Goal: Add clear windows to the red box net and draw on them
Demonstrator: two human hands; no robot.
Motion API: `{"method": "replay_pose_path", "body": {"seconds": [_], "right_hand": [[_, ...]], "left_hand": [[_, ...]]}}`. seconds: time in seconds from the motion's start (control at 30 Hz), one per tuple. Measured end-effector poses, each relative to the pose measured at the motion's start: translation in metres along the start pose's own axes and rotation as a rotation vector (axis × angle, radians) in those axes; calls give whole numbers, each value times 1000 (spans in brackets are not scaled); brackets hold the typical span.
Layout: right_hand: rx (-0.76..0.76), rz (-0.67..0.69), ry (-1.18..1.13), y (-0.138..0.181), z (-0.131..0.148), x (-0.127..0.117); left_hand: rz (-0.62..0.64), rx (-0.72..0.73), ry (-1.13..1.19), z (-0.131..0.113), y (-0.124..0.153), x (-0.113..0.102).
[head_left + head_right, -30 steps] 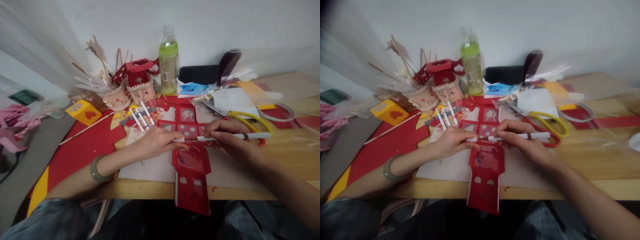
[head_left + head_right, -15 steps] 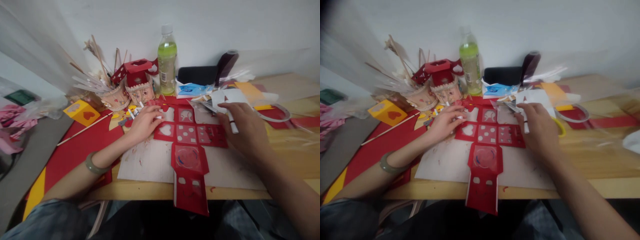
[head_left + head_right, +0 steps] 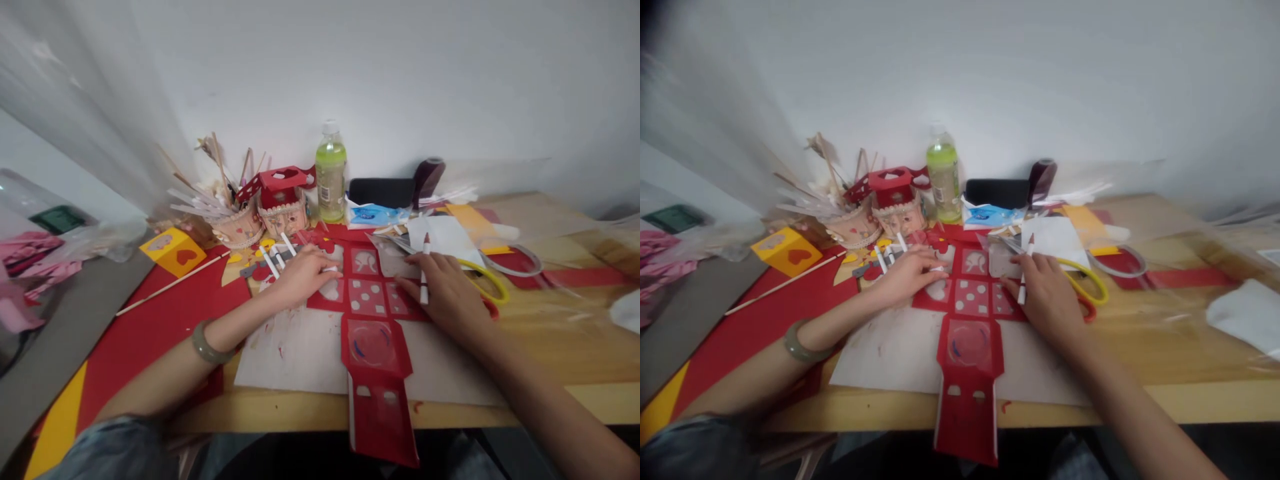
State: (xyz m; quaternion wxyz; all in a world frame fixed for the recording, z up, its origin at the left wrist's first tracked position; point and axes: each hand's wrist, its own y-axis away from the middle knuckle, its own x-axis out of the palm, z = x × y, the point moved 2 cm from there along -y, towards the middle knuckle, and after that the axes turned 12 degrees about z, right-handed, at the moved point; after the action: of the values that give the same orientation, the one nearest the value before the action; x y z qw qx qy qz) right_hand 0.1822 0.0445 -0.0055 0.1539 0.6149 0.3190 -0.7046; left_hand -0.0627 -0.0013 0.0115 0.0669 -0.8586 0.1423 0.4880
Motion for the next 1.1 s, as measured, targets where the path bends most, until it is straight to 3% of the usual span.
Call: {"method": "replay_pose_path", "body": {"seconds": [0.23, 0.43, 0.63, 0.83, 0.93, 1.1], "right_hand": [[-52, 19, 33, 7, 15, 7], [-79, -21, -81, 9, 21, 5], [20, -245, -338, 9, 14, -18], [89, -460, -636, 11, -1, -39], [93, -436, -787, 13, -1, -46], [60, -306, -684, 18, 10, -54]], "left_hand": [[-34, -235, 141, -16, -18, 7], [-137, -248, 325, -12, -15, 8], [-306, -165, 489, -10, 2, -11], [-456, -120, 518, 0, -17, -35], [-512, -117, 498, 7, -35, -37], [-588, -137, 459, 21, -60, -30]]}}
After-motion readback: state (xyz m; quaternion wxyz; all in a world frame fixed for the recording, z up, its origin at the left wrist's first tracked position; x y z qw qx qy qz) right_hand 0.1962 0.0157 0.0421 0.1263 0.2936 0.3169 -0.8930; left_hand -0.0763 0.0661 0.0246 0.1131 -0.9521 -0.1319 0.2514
